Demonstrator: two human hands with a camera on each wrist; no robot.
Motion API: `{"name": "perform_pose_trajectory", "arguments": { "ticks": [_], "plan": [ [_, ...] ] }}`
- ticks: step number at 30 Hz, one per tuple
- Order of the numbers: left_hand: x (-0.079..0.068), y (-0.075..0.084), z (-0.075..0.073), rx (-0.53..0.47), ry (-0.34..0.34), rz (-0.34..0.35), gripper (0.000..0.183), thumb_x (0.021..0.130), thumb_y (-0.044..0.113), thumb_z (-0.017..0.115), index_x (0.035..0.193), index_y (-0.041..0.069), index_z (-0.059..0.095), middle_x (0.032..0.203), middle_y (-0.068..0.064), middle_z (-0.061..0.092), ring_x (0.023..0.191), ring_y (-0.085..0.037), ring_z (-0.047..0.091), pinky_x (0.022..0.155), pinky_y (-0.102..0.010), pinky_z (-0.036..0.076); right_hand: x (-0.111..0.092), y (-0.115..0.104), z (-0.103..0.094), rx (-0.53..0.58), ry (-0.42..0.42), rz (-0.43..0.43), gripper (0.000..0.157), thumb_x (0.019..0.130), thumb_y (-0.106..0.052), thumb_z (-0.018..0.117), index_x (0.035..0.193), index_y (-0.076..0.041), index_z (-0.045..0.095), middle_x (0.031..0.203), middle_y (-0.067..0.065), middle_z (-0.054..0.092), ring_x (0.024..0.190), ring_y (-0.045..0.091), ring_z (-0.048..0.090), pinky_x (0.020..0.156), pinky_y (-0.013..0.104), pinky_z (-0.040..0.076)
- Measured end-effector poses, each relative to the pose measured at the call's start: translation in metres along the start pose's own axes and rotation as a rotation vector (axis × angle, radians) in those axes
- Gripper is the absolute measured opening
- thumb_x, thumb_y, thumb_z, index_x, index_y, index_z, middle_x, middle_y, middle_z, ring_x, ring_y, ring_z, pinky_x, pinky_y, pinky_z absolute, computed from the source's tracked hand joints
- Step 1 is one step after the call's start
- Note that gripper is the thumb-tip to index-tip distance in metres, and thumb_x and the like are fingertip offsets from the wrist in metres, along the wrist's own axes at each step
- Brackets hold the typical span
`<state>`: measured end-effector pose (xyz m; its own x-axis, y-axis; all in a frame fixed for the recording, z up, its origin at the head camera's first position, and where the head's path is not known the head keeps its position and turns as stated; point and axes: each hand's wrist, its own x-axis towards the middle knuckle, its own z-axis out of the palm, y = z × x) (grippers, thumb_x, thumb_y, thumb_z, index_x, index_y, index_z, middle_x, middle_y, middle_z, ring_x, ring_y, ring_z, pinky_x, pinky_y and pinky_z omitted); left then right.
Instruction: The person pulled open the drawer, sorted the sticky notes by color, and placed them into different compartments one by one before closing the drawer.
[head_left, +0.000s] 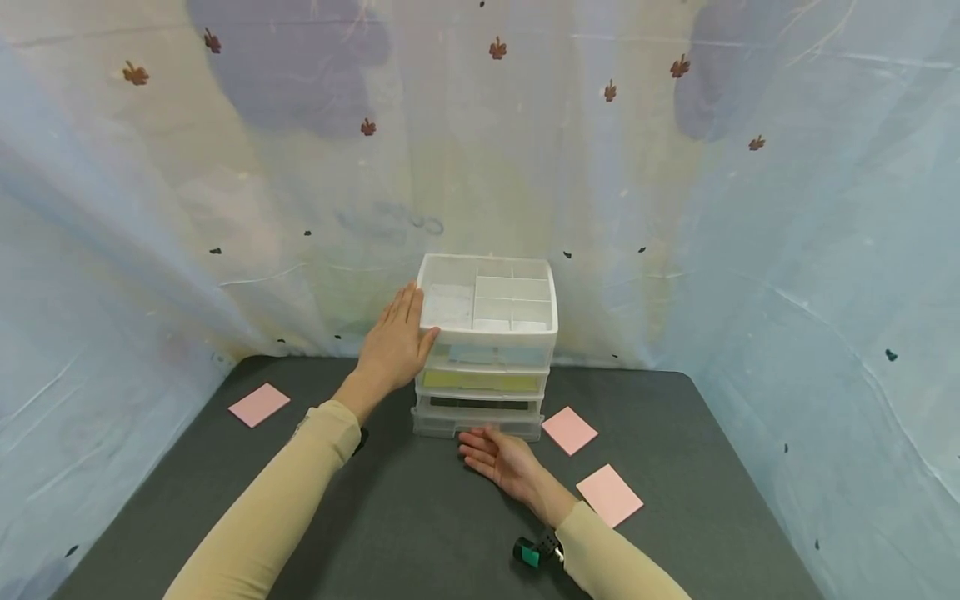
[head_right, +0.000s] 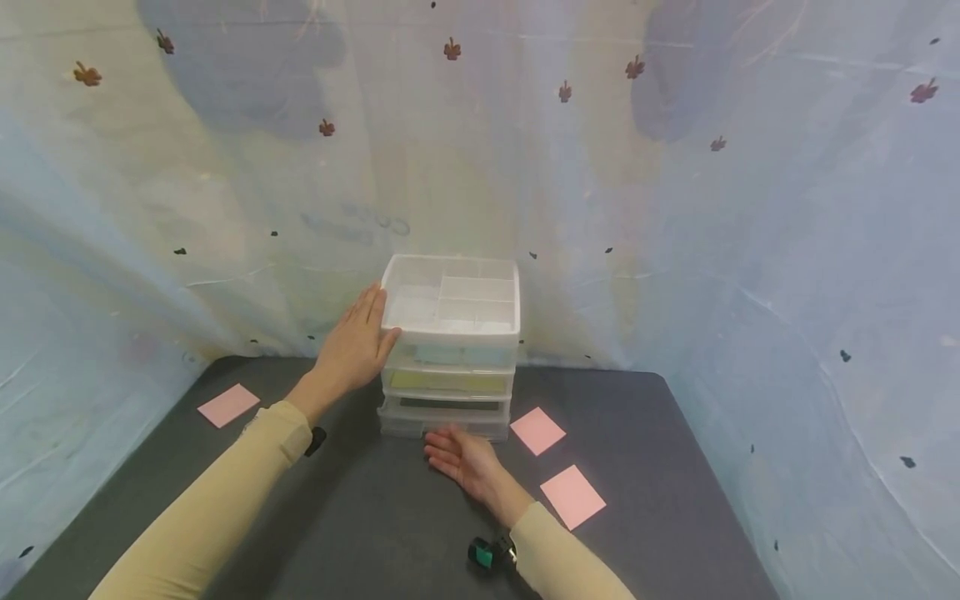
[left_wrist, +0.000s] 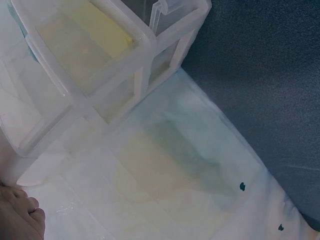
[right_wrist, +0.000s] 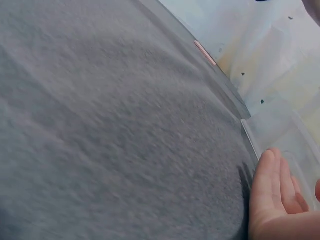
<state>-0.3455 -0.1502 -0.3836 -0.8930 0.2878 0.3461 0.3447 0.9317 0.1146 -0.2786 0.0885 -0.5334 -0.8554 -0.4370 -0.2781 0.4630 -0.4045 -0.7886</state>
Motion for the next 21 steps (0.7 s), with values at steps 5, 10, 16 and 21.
{"name": "perform_pose_trajectory", "arguments": {
  "ticks": [5, 10, 16, 21],
  "plan": [
    [0.0, 0.0, 0.0, 0.006, 0.011, 0.008, 0.078, 0.113, 0.048, 0.033, 0.166, -0.001, 0.002, 0.174, -0.019, -0.002, 0.16, -0.037, 0.007, 0.129, -0.051, 0.014, -0.008, 0.006, 0.002, 0.002, -0.003, 0.008, 0.051, 0.116, -0.026, 0.039, 0.15, 0.012, 0.04, 0.143, 0.022, 0.061, 0.117, 0.023, 0.07, 0.104, 0.038, 0.055],
    [0.0, -0.001, 0.0, -0.007, 0.012, 0.015, 0.078, 0.113, 0.048, 0.033, 0.166, -0.002, 0.003, 0.173, -0.02, -0.001, 0.16, -0.036, 0.006, 0.129, -0.052, 0.014, -0.017, 0.011, 0.004, 0.0, -0.02, 0.014, 0.051, 0.116, -0.027, 0.04, 0.149, 0.011, 0.041, 0.139, 0.018, 0.065, 0.112, 0.019, 0.071, 0.099, 0.035, 0.057],
    [-0.001, -0.001, -0.002, -0.007, 0.022, 0.021, 0.077, 0.113, 0.047, 0.034, 0.165, -0.003, 0.005, 0.173, -0.02, 0.0, 0.16, -0.036, 0.005, 0.129, -0.052, 0.016, -0.029, 0.02, 0.006, 0.009, -0.033, 0.015, 0.051, 0.116, -0.027, 0.039, 0.149, 0.012, 0.041, 0.138, 0.018, 0.066, 0.111, 0.019, 0.071, 0.099, 0.035, 0.058],
    [-0.002, 0.0, -0.003, -0.011, 0.012, 0.019, 0.078, 0.113, 0.047, 0.033, 0.165, -0.002, 0.003, 0.173, -0.02, -0.002, 0.16, -0.036, 0.004, 0.129, -0.051, 0.013, -0.038, 0.025, 0.009, 0.019, -0.028, 0.026, 0.049, 0.115, -0.027, 0.042, 0.146, 0.012, 0.044, 0.135, 0.017, 0.068, 0.11, 0.019, 0.072, 0.098, 0.035, 0.058]
  ]
}}
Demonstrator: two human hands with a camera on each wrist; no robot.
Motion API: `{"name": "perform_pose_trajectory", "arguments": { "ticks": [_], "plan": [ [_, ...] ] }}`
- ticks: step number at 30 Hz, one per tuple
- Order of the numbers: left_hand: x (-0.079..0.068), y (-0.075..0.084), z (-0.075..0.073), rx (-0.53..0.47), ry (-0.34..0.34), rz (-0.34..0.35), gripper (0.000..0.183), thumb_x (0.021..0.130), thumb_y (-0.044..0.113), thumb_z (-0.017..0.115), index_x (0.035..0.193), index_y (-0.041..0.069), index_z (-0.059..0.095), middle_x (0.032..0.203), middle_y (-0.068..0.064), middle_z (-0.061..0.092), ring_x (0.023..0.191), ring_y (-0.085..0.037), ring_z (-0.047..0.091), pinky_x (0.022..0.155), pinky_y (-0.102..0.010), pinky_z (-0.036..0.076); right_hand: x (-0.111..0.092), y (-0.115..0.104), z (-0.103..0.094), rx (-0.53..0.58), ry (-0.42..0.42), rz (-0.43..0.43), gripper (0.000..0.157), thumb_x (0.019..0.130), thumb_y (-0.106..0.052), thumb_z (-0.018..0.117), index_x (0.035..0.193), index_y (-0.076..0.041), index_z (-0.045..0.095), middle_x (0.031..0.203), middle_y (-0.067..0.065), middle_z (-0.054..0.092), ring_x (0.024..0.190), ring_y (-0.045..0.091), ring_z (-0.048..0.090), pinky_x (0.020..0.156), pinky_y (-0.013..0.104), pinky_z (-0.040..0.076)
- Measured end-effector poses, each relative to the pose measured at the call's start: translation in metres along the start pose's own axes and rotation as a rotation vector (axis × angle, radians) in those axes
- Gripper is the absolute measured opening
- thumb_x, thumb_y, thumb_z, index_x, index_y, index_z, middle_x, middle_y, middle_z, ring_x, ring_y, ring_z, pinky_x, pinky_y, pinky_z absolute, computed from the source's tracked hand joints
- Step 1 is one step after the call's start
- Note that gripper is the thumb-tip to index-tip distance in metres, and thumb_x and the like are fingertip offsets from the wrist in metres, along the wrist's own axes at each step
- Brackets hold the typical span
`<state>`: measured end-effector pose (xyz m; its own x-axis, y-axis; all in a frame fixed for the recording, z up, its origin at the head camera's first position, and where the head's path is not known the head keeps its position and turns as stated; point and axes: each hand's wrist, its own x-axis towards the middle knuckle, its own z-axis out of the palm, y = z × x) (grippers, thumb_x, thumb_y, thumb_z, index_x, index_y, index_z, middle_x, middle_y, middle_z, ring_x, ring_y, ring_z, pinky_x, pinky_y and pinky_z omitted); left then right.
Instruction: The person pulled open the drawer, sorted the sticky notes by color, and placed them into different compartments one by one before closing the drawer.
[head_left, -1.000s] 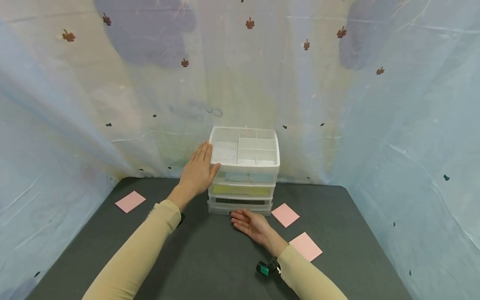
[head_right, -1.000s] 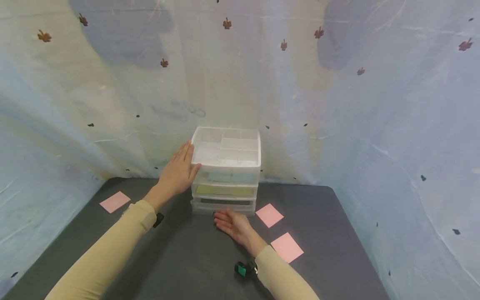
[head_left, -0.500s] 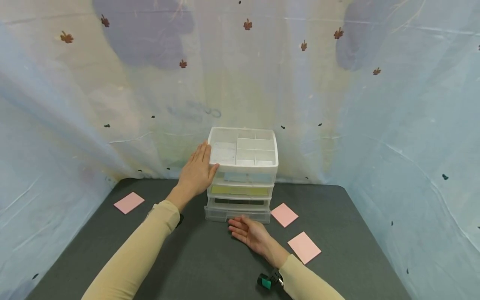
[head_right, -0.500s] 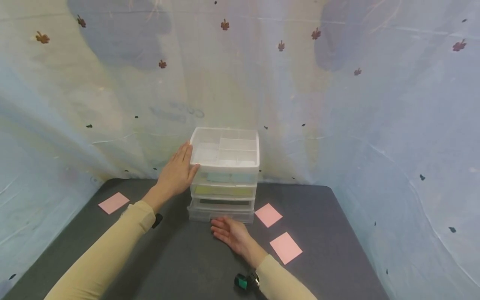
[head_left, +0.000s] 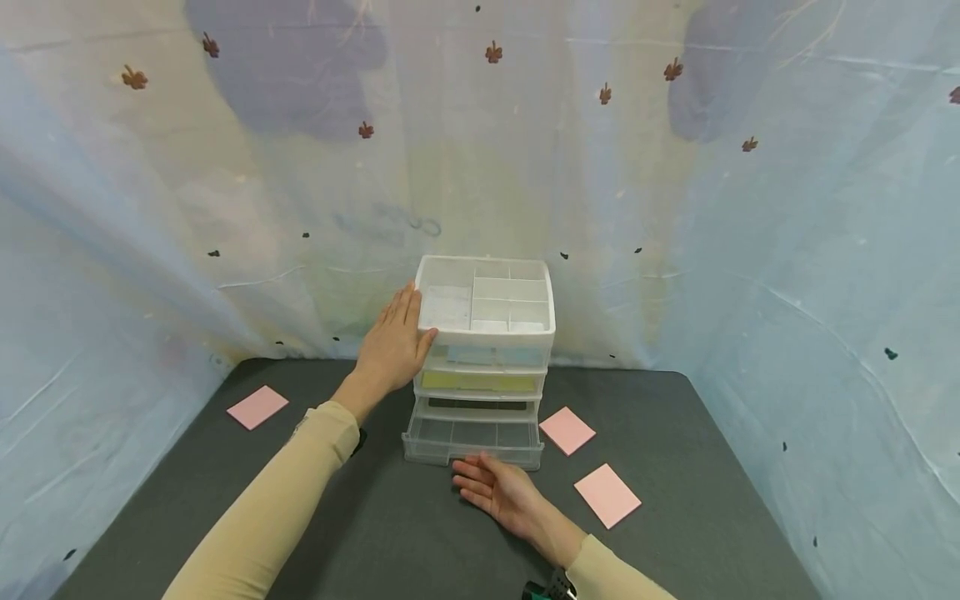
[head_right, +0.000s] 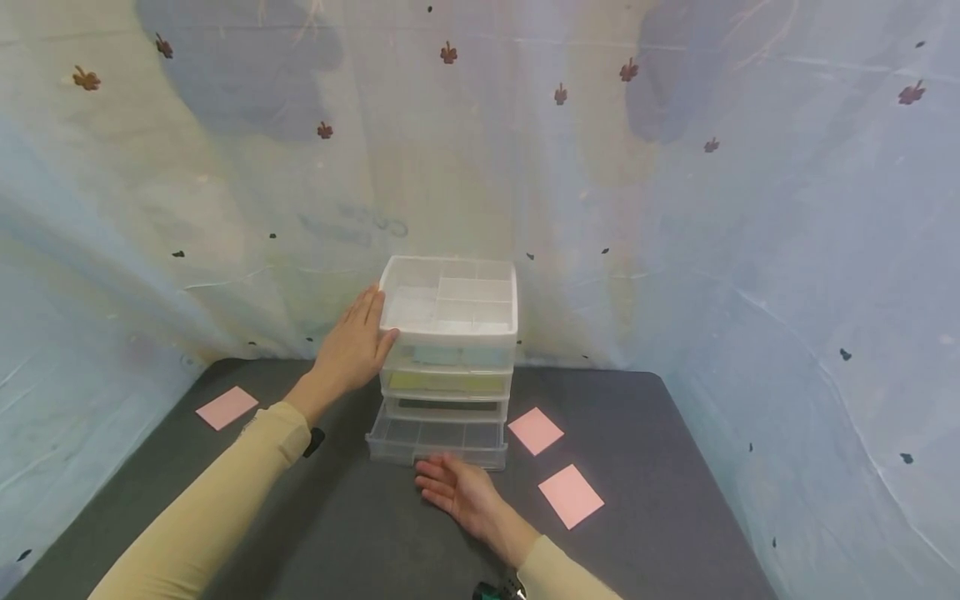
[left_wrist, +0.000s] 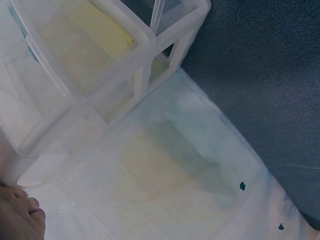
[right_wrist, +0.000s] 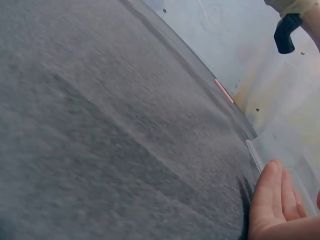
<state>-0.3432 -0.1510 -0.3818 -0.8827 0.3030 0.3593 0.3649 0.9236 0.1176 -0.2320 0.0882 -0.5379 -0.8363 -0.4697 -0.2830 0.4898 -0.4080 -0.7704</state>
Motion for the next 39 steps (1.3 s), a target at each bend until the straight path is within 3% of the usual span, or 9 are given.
{"name": "perform_pose_trajectory", "arguments": {
  "ticks": [20, 28, 32, 39],
  "plan": [
    [0.001, -0.002, 0.004, 0.016, -0.003, 0.001, 0.078, 0.113, 0.048, 0.032, 0.165, -0.002, 0.001, 0.173, -0.019, -0.004, 0.16, -0.035, 0.003, 0.13, -0.051, 0.011, -0.022, 0.007, 0.002, 0.023, -0.017, 0.029, 0.047, 0.113, -0.025, 0.047, 0.144, 0.01, 0.045, 0.131, 0.017, 0.07, 0.11, 0.022, 0.072, 0.095, 0.036, 0.059],
    [0.0, -0.002, 0.002, 0.019, -0.008, 0.001, 0.078, 0.113, 0.048, 0.031, 0.165, -0.001, 0.0, 0.173, -0.019, -0.005, 0.161, -0.034, 0.002, 0.129, -0.051, 0.012, -0.023, 0.005, 0.0, -0.017, -0.077, 0.044, 0.055, 0.114, -0.028, 0.044, 0.149, 0.014, 0.039, 0.138, 0.022, 0.065, 0.116, 0.024, 0.07, 0.099, 0.036, 0.058],
    [0.0, 0.0, 0.001, 0.011, -0.013, -0.002, 0.078, 0.114, 0.048, 0.031, 0.165, -0.001, 0.0, 0.173, -0.019, -0.006, 0.161, -0.034, 0.0, 0.13, -0.05, 0.01, -0.024, 0.003, 0.0, -0.092, -0.118, 0.049, 0.056, 0.114, -0.028, 0.044, 0.15, 0.015, 0.039, 0.14, 0.024, 0.063, 0.118, 0.028, 0.07, 0.099, 0.036, 0.058],
    [-0.001, -0.001, 0.001, 0.023, -0.006, 0.002, 0.078, 0.113, 0.048, 0.032, 0.165, -0.002, 0.001, 0.173, -0.02, -0.004, 0.16, -0.036, 0.004, 0.129, -0.052, 0.014, -0.03, -0.007, 0.001, -0.355, -0.152, -0.005, 0.055, 0.112, -0.032, 0.05, 0.149, 0.009, 0.05, 0.14, 0.022, 0.064, 0.117, 0.033, 0.07, 0.095, 0.04, 0.06]
  ]
}}
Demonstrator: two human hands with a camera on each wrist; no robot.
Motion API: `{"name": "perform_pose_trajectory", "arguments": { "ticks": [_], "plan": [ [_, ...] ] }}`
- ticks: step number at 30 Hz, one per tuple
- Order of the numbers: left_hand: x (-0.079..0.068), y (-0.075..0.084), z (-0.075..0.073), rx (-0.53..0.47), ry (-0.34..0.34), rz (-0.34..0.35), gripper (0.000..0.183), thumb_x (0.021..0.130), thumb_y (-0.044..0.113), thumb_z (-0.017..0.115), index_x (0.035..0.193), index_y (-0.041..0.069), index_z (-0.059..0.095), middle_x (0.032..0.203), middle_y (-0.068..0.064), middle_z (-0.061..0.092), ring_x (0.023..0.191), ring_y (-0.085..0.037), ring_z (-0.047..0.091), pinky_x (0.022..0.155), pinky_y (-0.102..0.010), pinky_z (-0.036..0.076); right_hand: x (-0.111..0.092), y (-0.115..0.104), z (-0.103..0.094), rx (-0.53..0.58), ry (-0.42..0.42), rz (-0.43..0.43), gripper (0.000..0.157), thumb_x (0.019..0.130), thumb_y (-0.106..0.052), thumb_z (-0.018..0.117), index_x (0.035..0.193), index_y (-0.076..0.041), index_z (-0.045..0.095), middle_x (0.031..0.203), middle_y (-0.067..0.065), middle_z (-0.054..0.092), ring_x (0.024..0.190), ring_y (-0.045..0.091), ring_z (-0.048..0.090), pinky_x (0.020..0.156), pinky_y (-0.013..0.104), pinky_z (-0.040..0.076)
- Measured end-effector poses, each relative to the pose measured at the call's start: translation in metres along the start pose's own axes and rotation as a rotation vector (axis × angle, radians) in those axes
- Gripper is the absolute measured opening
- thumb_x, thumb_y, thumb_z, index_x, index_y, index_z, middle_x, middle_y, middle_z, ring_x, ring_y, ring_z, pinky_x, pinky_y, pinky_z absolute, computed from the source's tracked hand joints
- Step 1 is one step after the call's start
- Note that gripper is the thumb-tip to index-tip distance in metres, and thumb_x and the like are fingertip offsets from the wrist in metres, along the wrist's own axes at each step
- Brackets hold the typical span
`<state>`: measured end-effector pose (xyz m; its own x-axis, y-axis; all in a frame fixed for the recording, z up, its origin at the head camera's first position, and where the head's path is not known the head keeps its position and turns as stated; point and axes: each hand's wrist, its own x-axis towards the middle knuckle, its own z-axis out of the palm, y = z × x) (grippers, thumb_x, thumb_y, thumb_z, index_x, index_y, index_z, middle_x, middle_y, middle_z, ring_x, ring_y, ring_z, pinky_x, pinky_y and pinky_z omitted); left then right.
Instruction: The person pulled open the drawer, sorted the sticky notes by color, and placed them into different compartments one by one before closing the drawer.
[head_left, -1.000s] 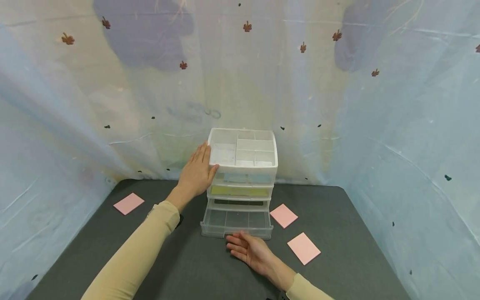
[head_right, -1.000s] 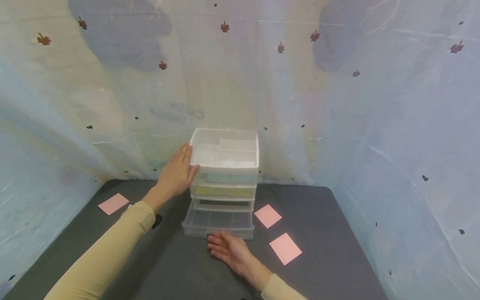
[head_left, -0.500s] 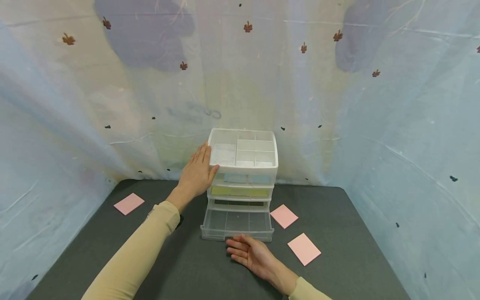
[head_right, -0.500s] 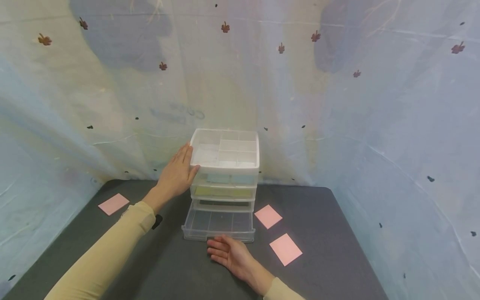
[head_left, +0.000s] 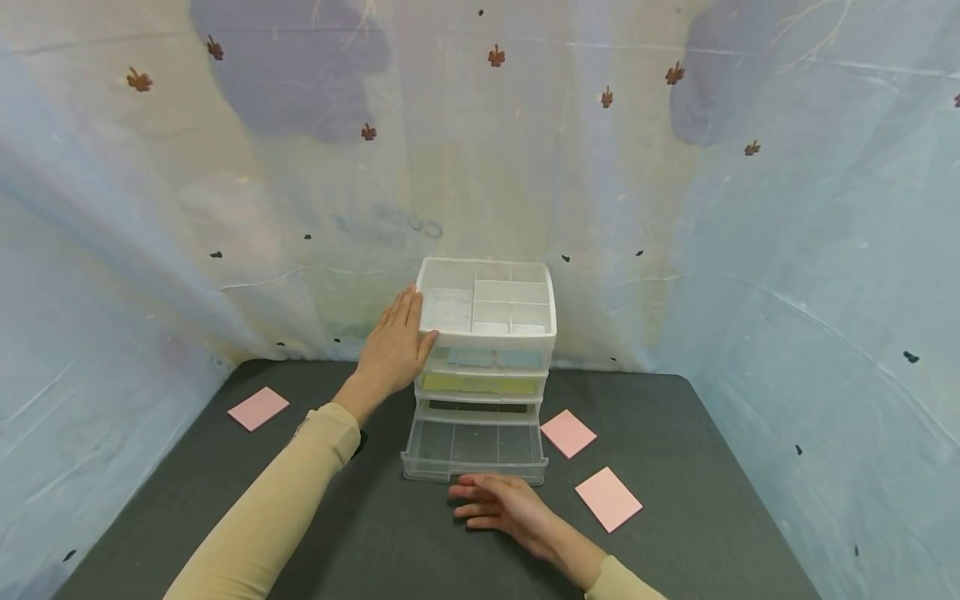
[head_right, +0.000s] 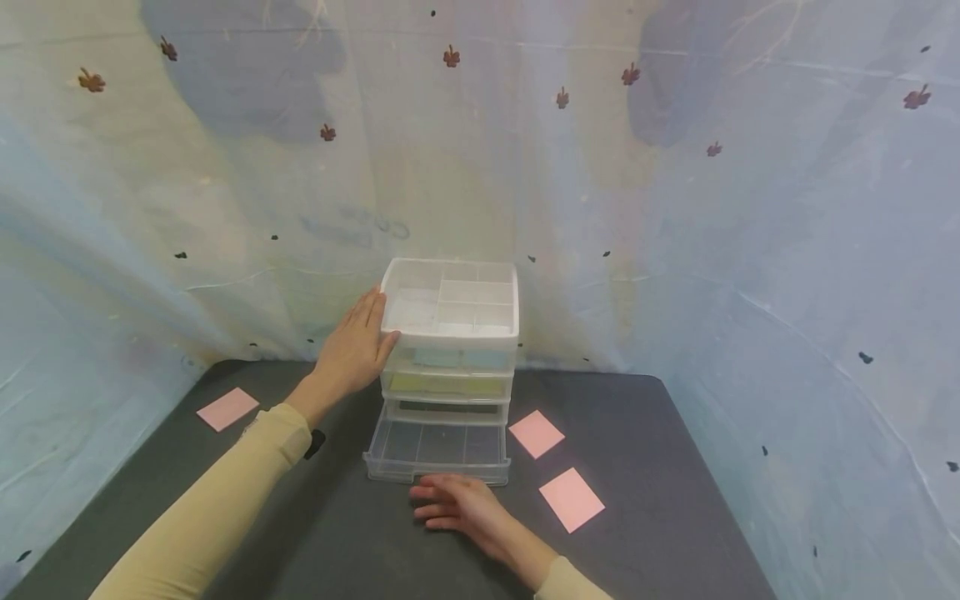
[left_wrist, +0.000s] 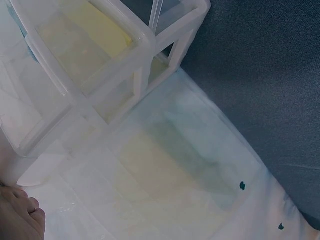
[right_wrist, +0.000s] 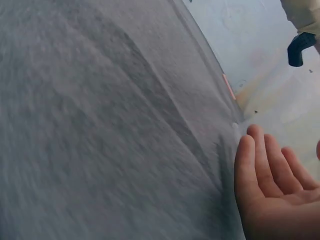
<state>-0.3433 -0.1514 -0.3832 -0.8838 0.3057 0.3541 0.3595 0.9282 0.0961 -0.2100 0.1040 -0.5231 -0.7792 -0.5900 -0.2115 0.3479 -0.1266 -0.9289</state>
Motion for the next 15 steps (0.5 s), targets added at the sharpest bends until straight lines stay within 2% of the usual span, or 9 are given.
{"name": "perform_pose_trajectory", "arguments": {
  "ticks": [4, 8, 12, 15],
  "plan": [
    [0.0, 0.0, 0.002, -0.004, 0.0, 0.002, 0.079, 0.113, 0.048, 0.032, 0.165, -0.002, 0.001, 0.173, -0.02, -0.004, 0.16, -0.036, 0.003, 0.129, -0.053, 0.014, -0.009, -0.01, -0.005, -0.11, -0.018, -0.065, 0.052, 0.11, -0.03, 0.055, 0.146, 0.008, 0.054, 0.142, 0.022, 0.063, 0.117, 0.032, 0.07, 0.095, 0.04, 0.06],
    [0.0, 0.0, 0.003, -0.004, 0.009, 0.005, 0.079, 0.113, 0.048, 0.033, 0.165, -0.002, 0.002, 0.173, -0.02, -0.003, 0.16, -0.036, 0.004, 0.129, -0.053, 0.014, -0.017, -0.02, -0.015, -0.21, -0.031, -0.161, 0.049, 0.111, -0.024, 0.055, 0.145, 0.011, 0.052, 0.143, 0.023, 0.061, 0.117, 0.033, 0.07, 0.096, 0.041, 0.059],
    [0.0, -0.001, 0.003, 0.003, 0.018, 0.005, 0.079, 0.113, 0.048, 0.033, 0.165, -0.002, 0.002, 0.173, -0.021, -0.002, 0.16, -0.036, 0.005, 0.129, -0.053, 0.015, -0.027, -0.032, -0.027, -0.341, -0.002, -0.26, 0.046, 0.112, -0.021, 0.052, 0.143, 0.012, 0.052, 0.141, 0.026, 0.061, 0.114, 0.036, 0.07, 0.095, 0.047, 0.059],
    [0.001, -0.001, 0.003, 0.002, 0.027, 0.007, 0.078, 0.113, 0.049, 0.032, 0.165, -0.002, 0.003, 0.173, -0.021, -0.001, 0.16, -0.037, 0.007, 0.129, -0.052, 0.015, -0.036, -0.041, -0.035, -0.457, 0.047, -0.326, 0.041, 0.112, -0.02, 0.052, 0.141, 0.009, 0.057, 0.14, 0.027, 0.061, 0.111, 0.038, 0.07, 0.093, 0.049, 0.059]
  ]
}}
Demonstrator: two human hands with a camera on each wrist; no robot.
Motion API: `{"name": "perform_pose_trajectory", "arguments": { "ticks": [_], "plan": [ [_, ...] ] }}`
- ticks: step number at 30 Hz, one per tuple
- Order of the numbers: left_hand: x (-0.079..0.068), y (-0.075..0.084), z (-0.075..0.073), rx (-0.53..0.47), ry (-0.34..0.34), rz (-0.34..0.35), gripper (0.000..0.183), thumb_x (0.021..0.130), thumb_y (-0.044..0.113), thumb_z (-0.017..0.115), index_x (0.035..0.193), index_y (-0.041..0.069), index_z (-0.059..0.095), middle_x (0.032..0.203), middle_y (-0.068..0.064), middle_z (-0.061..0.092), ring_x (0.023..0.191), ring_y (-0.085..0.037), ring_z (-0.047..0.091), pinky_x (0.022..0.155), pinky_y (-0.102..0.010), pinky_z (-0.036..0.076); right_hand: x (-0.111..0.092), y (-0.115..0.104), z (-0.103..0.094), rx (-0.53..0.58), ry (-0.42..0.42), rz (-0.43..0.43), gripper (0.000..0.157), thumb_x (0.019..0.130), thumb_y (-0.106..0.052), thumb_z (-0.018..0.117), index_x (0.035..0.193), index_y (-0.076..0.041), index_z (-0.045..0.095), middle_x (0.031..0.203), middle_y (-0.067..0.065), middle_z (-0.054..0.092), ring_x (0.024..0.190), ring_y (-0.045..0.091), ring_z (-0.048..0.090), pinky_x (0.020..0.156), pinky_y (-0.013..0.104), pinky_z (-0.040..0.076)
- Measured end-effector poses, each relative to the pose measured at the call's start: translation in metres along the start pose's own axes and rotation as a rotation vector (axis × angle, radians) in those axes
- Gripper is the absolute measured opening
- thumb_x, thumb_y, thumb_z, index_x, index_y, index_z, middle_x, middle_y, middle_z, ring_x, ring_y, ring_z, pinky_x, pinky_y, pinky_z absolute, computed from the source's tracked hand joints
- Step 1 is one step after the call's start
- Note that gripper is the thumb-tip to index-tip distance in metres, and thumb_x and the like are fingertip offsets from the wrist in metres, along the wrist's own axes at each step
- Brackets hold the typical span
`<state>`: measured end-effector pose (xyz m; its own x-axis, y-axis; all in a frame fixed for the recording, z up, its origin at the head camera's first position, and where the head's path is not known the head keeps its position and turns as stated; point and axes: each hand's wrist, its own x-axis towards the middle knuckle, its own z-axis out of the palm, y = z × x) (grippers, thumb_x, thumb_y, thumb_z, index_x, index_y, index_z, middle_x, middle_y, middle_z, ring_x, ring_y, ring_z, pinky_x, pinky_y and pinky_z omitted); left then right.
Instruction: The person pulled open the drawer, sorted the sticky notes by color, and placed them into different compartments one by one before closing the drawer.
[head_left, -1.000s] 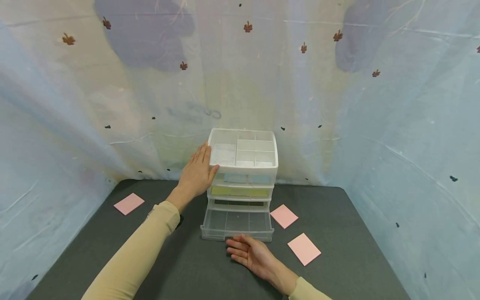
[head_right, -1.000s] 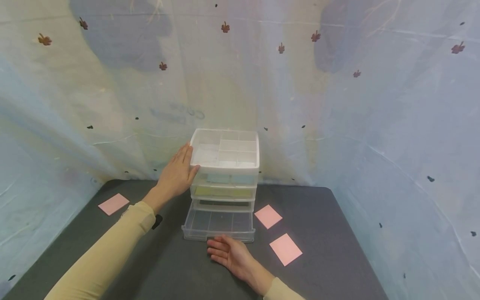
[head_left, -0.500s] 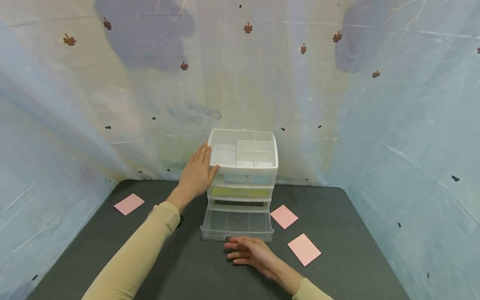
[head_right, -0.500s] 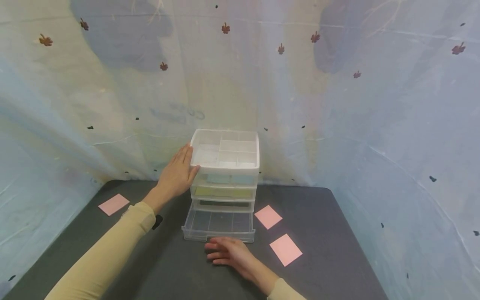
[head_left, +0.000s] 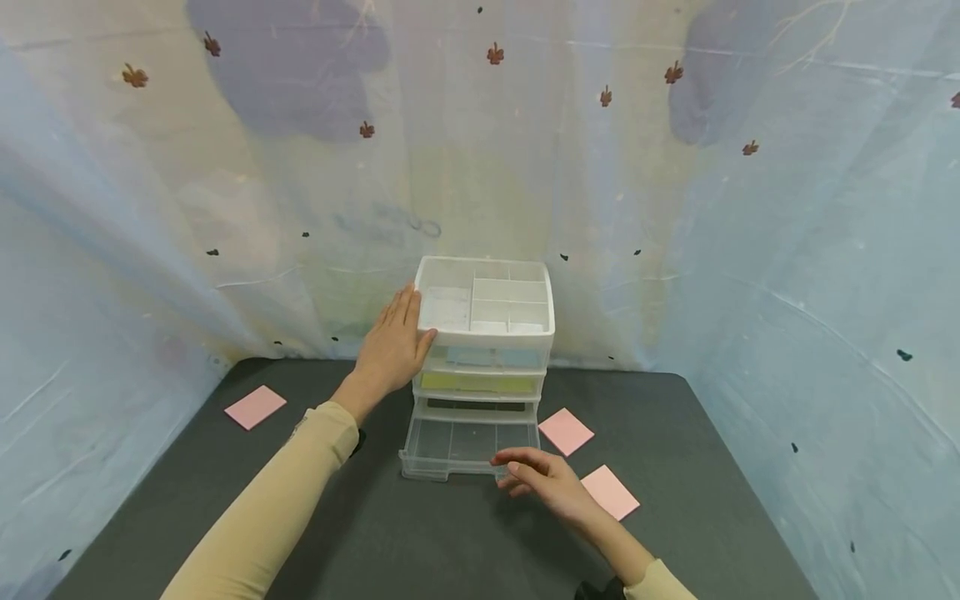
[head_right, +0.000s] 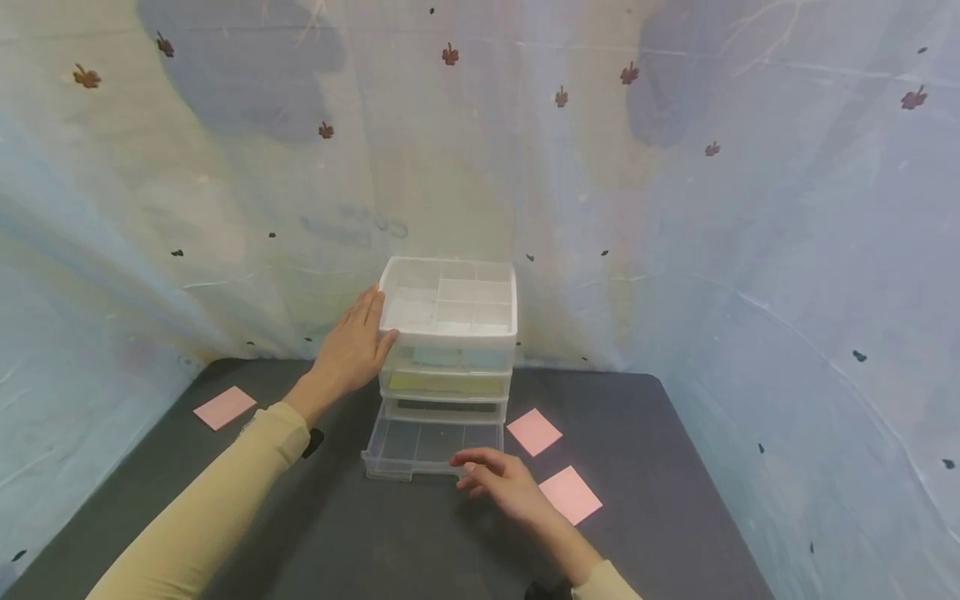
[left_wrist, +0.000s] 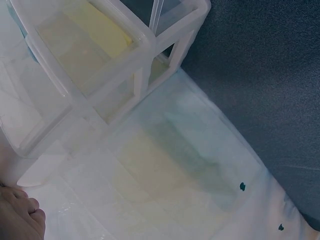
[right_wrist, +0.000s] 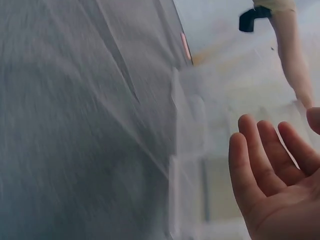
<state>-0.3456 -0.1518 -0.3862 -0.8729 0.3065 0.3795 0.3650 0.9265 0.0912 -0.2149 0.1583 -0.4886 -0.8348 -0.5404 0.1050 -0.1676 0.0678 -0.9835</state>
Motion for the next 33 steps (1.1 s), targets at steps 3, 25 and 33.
{"name": "perform_pose_trajectory", "arguments": {
  "ticks": [3, 25, 33],
  "plan": [
    [0.0, -0.001, 0.0, 0.0, 0.006, 0.003, 0.078, 0.113, 0.049, 0.031, 0.166, -0.002, 0.003, 0.173, -0.021, -0.001, 0.16, -0.038, 0.008, 0.129, -0.052, 0.015, -0.005, -0.004, -0.011, -0.123, 0.07, -0.053, 0.036, 0.111, -0.018, 0.053, 0.136, 0.006, 0.062, 0.136, 0.027, 0.063, 0.107, 0.037, 0.071, 0.088, 0.044, 0.061],
    [-0.001, 0.0, -0.001, -0.012, -0.01, -0.003, 0.078, 0.113, 0.048, 0.033, 0.165, -0.002, 0.002, 0.173, -0.02, -0.003, 0.16, -0.036, 0.005, 0.129, -0.052, 0.013, -0.054, 0.012, -0.08, -0.624, 0.49, -0.022, 0.02, 0.101, -0.011, 0.07, 0.12, -0.007, 0.074, 0.114, 0.003, 0.07, 0.092, 0.02, 0.07, 0.075, 0.028, 0.059],
    [0.0, -0.001, 0.001, 0.002, 0.011, 0.006, 0.077, 0.114, 0.047, 0.033, 0.165, -0.003, 0.004, 0.173, -0.021, 0.0, 0.16, -0.038, 0.009, 0.128, -0.053, 0.016, -0.065, 0.025, -0.101, -0.857, 0.466, 0.008, 0.025, 0.097, -0.011, 0.074, 0.12, -0.004, 0.074, 0.114, 0.008, 0.069, 0.092, 0.02, 0.068, 0.076, 0.039, 0.059]
  ]
}}
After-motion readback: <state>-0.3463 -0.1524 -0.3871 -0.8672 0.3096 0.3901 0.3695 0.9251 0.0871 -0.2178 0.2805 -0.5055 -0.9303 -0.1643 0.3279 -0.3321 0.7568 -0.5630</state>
